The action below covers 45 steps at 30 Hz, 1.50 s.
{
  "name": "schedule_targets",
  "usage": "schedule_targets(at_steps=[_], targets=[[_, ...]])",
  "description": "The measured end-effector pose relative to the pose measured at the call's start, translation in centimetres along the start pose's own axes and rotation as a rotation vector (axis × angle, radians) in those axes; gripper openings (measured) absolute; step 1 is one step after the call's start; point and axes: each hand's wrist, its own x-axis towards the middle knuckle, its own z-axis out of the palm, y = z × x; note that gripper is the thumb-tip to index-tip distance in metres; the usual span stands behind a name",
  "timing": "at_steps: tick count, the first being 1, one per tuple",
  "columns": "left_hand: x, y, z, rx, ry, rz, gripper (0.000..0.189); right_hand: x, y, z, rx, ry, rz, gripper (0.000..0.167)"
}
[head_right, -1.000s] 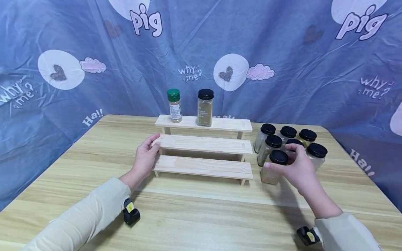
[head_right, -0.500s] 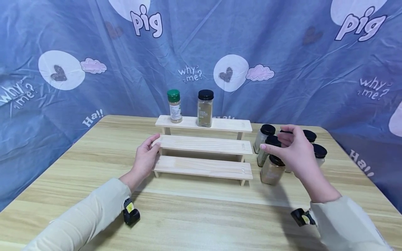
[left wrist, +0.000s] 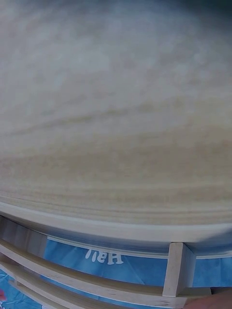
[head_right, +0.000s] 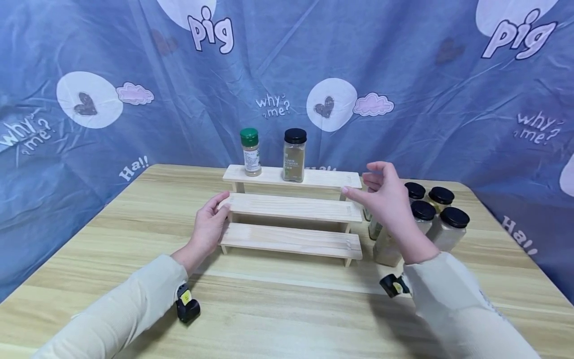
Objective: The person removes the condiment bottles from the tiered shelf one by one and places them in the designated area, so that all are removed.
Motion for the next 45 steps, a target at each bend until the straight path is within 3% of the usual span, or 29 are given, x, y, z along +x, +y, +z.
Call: schedule_targets(at_steps=[12,23,45], targets=[[0.1,-0.1,0.1,0.052,0.009,0.014,0.038,1.3,-1.9,3.4,0.149,0.026,-0.020,0.078],[0.2,0.0,-0.1,0.018,0.000,-0.007,0.038,2.6,-2.9,6.8,0.327,0.063,-0.038,0.069],[0.1,0.0,-0.1,0.006,-0.005,0.000,0.038,5.6,-4.5,11.2,0.349,0.098,-0.059,0.078]])
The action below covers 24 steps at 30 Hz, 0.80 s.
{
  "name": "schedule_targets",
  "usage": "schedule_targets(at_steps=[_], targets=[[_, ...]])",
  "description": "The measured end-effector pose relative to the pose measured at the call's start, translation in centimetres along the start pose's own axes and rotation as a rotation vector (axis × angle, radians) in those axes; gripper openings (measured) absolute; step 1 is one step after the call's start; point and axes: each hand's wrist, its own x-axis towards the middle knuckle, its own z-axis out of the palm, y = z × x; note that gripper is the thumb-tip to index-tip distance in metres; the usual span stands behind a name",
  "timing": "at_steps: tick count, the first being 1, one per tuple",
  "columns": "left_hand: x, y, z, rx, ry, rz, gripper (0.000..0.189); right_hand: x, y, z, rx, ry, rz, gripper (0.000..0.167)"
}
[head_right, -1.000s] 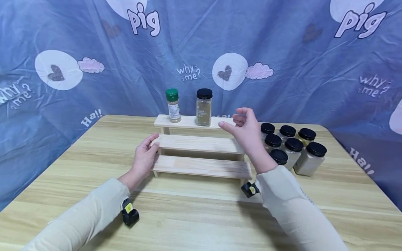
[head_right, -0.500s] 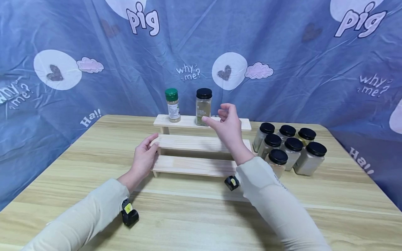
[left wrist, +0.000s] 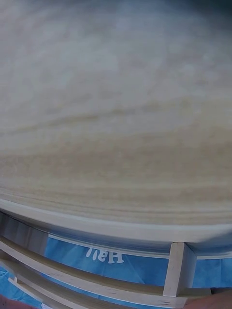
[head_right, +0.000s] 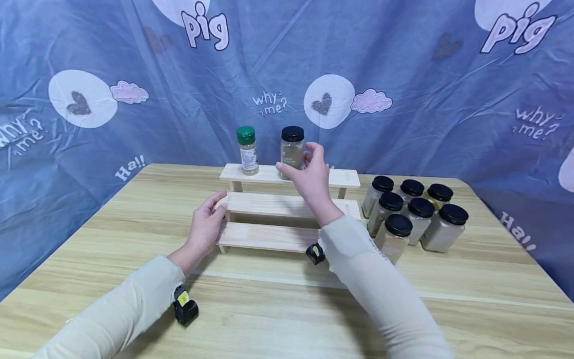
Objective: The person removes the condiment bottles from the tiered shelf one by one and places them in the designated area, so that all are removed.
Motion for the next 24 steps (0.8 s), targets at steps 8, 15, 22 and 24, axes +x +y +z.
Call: schedule_targets(at_steps=[8,15,22,24], targets=[[-0.09,0.01,0.11,-0.012,0.001,0.008,0.039,0.46,0.32,0.62,0.001,0.018,0.012,0.077],[-0.10,0.04,0.04,-0.003,0.008,-0.006,0.038,0.53,0.09,0.84,-0.051,0.026,0.013,0.076],[-0.02,-0.05,0.00,-0.008,-0.001,0.001,0.038,0.67,-0.04,1.04,-0.075,0.072,0.006,0.072],[-0.04,-0.07,-0.01,-0.008,-0.003,0.006,0.038,0.66,-0.12,1.05,-0.074,0.084,0.010,0.072]])
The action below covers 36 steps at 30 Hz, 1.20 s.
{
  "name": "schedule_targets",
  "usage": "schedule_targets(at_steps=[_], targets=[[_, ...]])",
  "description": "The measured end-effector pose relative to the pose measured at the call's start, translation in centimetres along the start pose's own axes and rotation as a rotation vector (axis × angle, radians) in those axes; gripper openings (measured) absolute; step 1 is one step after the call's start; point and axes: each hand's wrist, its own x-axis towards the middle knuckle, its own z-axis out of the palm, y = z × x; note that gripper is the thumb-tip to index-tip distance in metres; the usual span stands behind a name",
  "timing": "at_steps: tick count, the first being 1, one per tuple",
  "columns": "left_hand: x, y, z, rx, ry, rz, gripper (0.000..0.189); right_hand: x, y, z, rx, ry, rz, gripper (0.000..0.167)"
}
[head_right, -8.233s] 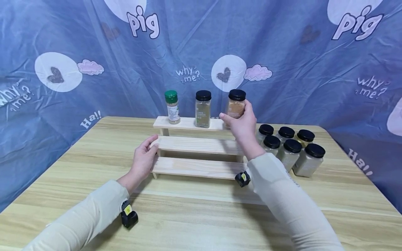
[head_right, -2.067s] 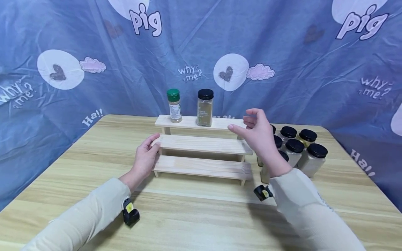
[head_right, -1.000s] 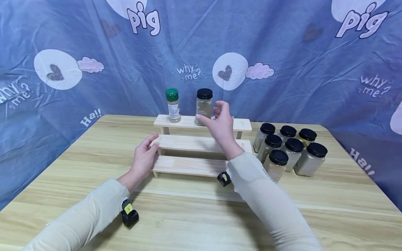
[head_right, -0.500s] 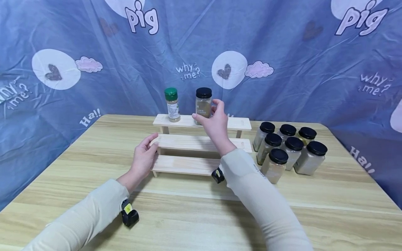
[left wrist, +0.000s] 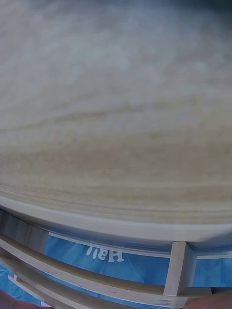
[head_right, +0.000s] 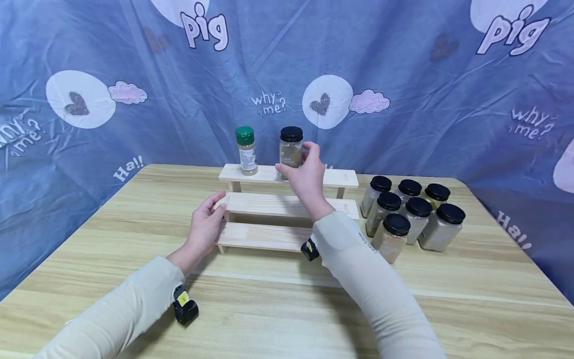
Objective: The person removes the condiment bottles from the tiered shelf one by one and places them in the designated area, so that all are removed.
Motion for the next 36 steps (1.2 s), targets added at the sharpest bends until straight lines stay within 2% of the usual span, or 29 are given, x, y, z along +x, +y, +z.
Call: schedule_targets(at_steps=[13,22,29,36], targets=[[0.0,-0.1,0.1,0.007,-0.007,-0.008,0.038,-0.3,-0.4,-0.4,-0.010,0.032,0.013,0.072],[-0.3,-0.3,0.0,-0.026,-0.008,0.091,0.036,-0.8,-1.7,-1.1,-0.007,0.040,-0.007,0.074],[0.1,-0.2,0.0,0.021,0.001,0.015,0.038,-1.3,-2.4,-2.1,-0.007,0.064,-0.057,0.073],[0.1,-0.1,0.1,0.051,0.024,0.012,0.038,-2.0,-2.9,-3.4,0.060,0.110,-0.090,0.069]])
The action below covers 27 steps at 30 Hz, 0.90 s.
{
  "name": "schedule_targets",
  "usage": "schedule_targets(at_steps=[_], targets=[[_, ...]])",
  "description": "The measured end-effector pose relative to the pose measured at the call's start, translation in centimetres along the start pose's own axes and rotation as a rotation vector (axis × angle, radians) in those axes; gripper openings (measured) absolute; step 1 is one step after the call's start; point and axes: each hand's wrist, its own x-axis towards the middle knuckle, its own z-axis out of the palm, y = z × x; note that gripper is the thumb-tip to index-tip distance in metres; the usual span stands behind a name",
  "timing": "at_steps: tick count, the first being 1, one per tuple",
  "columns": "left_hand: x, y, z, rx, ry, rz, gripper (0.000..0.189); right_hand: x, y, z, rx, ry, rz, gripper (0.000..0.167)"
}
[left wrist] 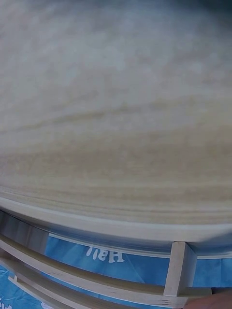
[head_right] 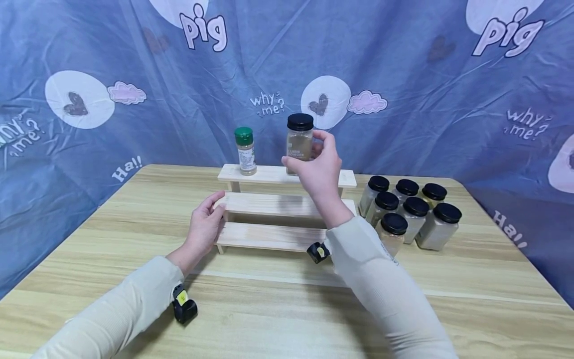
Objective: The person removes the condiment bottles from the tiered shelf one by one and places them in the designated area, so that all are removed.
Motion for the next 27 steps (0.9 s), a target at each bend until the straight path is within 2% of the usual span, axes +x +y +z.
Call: schedule_targets(at_steps=[13,22,27], targets=[[-0.2,0.2,-0.1,-0.005,-0.010,-0.002,0.038,-1.3,-1.4,-3.7,0.116,0.090,-0.042,0.067],[-0.2,0.1,-0.1,-0.004,-0.010,-0.017,0.037,-2.3,-0.7,-6.2,0.171,0.164,-0.078,0.063],[-0.2,0.2,0.0,0.007,-0.005,-0.004,0.038,-2.6,-0.2,-7.7,0.192,0.204,-0.098,0.062]])
